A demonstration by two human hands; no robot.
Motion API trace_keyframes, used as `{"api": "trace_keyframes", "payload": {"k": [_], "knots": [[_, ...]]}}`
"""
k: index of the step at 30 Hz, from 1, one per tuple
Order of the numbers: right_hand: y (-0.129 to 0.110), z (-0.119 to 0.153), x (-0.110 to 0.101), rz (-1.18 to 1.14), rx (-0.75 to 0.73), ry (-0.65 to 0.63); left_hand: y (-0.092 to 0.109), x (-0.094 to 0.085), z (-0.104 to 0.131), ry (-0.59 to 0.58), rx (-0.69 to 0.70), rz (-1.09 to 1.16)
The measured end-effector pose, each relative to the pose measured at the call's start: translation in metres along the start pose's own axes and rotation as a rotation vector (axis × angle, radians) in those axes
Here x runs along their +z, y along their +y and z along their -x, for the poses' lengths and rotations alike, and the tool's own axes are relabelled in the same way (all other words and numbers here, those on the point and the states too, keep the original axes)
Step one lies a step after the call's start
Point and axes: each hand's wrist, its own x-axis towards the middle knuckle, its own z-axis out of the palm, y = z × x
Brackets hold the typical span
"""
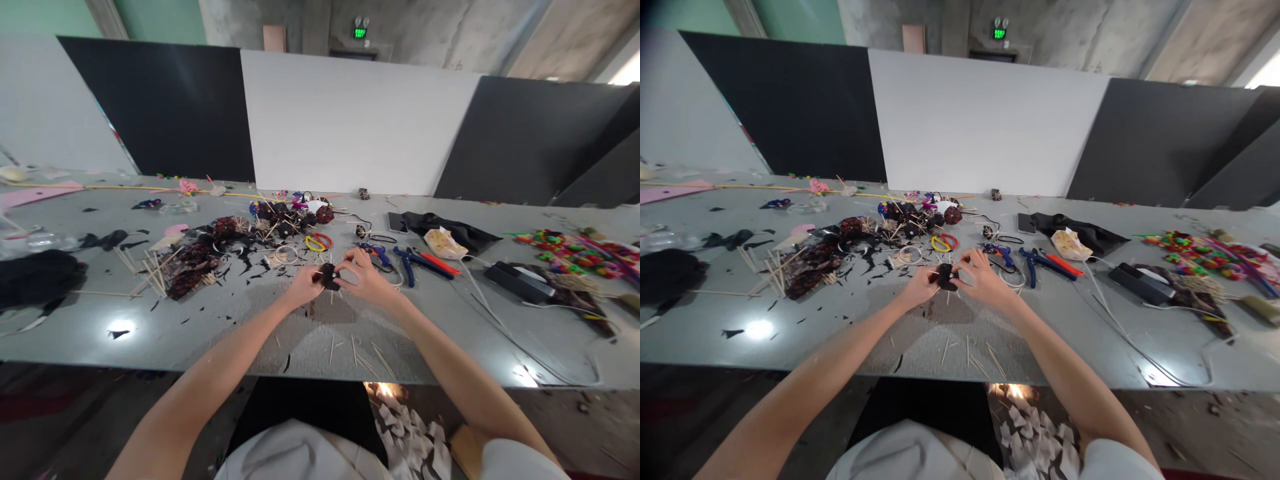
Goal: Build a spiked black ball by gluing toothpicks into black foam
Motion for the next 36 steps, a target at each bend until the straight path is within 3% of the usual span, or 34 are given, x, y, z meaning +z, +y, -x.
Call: {"api": "trace_keyframes", "payload": {"k": [36], "knots": [[-0.0091, -0.0018, -0.0031, 0.029, -0.048, -0.018, -0.0093, -0.0010, -0.0011, 0.000, 0.080, -0.086]]}}
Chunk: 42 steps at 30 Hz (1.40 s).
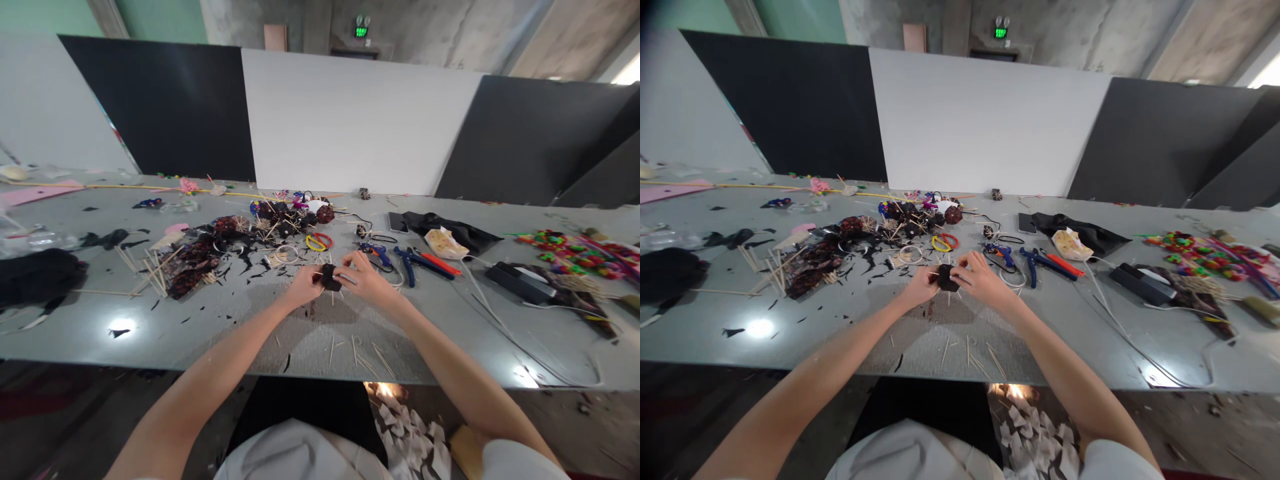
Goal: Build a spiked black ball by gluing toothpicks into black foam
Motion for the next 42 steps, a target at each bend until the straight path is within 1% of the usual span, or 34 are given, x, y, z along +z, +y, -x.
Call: {"api": "trace_keyframes", "payload": {"k": [9, 14, 22, 30, 37, 42], "knots": [[0.0008, 0.0010, 0.0009, 0.038, -0.016, -0.009, 0.0034, -0.0012, 0.0010, -0.008, -0.006, -0.012], [0.0042, 0.0026, 0.0027, 0.059, -0.027, -0.015, 0.0018, -0.0012, 0.0002, -0.019, 0.007, -0.030], [0.0025, 0.0014, 0.0010, 0.086, -0.042, -0.004, 0.0002, 0.0008, -0.0001, -0.074, -0.023, 0.097], [0.0051, 0.0024, 0.0026, 0.144, -0.063, 0.000, 0.0021, 0.0001, -0.0003, -0.066, -0.037, 0.079], [0.0019, 0.0012, 0.0010, 0.168, -0.020, -0.012, 0.0056, -0.0022, 0.0009, -0.031, -0.024, -0.003], [0.0008, 0.0008, 0.0002, 0.157, -0.001, -0.015, 0.0066, -0.0019, 0.0012, -0.032, -0.042, 0.005]]}}
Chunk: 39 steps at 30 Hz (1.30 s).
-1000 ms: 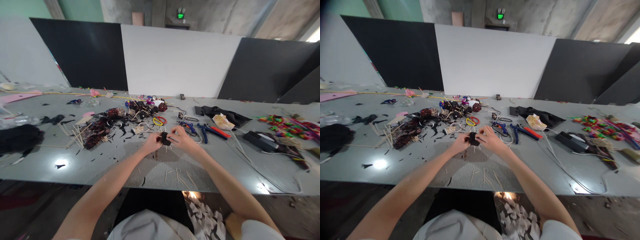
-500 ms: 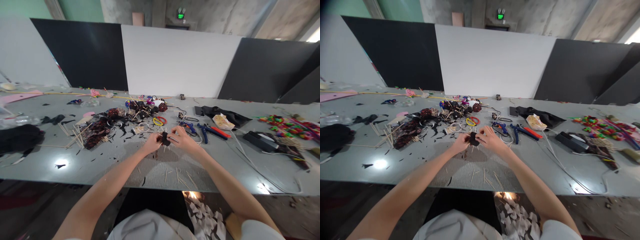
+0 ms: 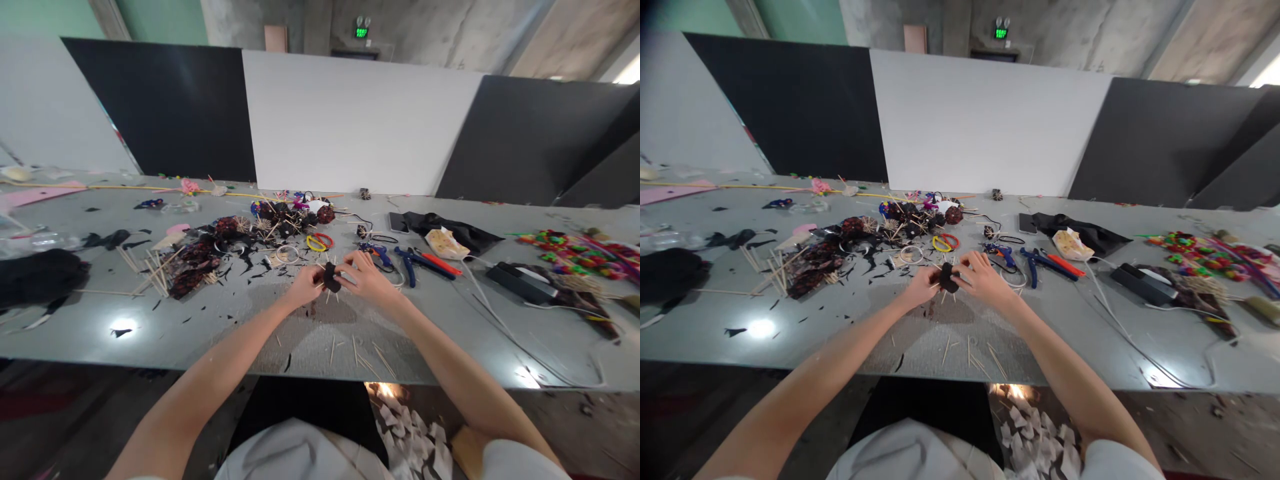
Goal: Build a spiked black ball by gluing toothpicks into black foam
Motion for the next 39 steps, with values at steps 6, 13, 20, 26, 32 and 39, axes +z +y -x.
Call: {"api": "trace_keyframes", "payload": {"k": [6, 13, 20, 26, 32, 39], "knots": [[-0.0018, 0.0007, -0.0005, -0.026, -0.034, -0.012, -0.0016, -0.0001, 0.0003, 0.006, 0.008, -0.024], [-0.0028, 0.0000, -0.0019, -0.046, -0.038, -0.054, -0.0029, 0.0000, 0.0007, 0.007, -0.002, -0.028], [-0.0025, 0.0009, 0.0016, -0.018, -0.014, -0.032, -0.0022, -0.0001, 0.0005, 0.012, 0.006, -0.002], [-0.0019, 0.0005, 0.0036, -0.016, -0.004, -0.030, -0.0017, -0.0001, 0.0007, 0.022, 0.010, 0.024], [-0.0024, 0.0009, 0.0032, 0.008, -0.016, -0.031, -0.0020, -0.0005, 0.0009, 0.024, 0.002, 0.013], [-0.0015, 0.0011, 0.0041, -0.008, -0.017, -0.034, -0.0043, -0.0006, 0.0005, 0.022, 0.012, -0.009]]}}
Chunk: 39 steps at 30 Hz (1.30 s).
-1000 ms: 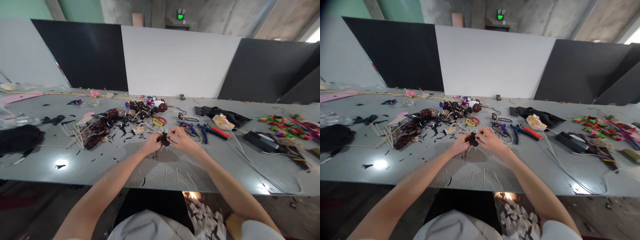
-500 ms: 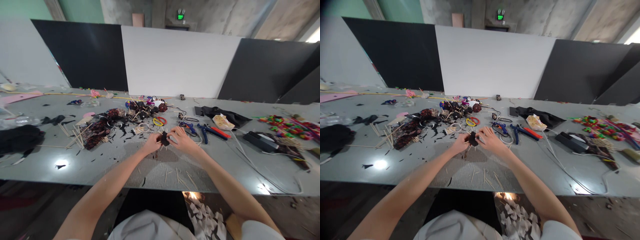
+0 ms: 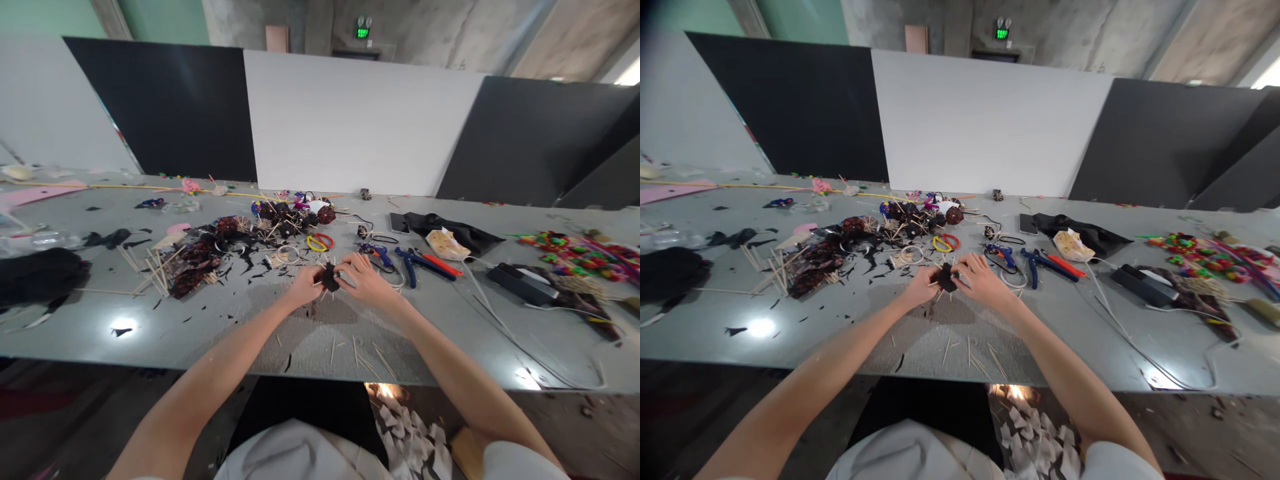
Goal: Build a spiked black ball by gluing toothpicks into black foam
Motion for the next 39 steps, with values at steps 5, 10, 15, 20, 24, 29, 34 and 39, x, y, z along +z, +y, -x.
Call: {"api": "trace_keyframes", "payload": {"k": [5, 10, 15, 20, 24, 29, 34, 39], "knots": [[-0.001, 0.000, 0.000, -0.039, 0.002, 0.007, 0.000, 0.000, 0.000, 0.001, -0.001, 0.010], [-0.001, 0.000, -0.001, -0.072, 0.022, 0.027, 0.001, 0.000, 0.000, -0.005, -0.011, -0.012], [0.003, -0.001, -0.005, -0.081, 0.049, 0.031, 0.002, 0.000, 0.000, 0.000, 0.001, -0.091], [0.008, -0.001, -0.006, -0.122, 0.080, 0.047, 0.002, 0.000, -0.001, 0.018, 0.045, -0.137], [0.007, -0.002, -0.005, -0.139, 0.067, 0.036, 0.002, -0.001, 0.000, 0.002, 0.079, -0.239], [0.004, -0.003, -0.004, -0.140, 0.046, 0.012, 0.009, -0.002, 0.002, -0.041, 0.089, -0.341], [0.002, -0.002, -0.002, -0.160, 0.082, 0.012, 0.016, -0.003, 0.003, -0.064, 0.091, -0.463], [0.002, -0.002, 0.001, -0.180, 0.116, -0.009, 0.018, -0.003, 0.003, -0.101, 0.078, -0.521]]}}
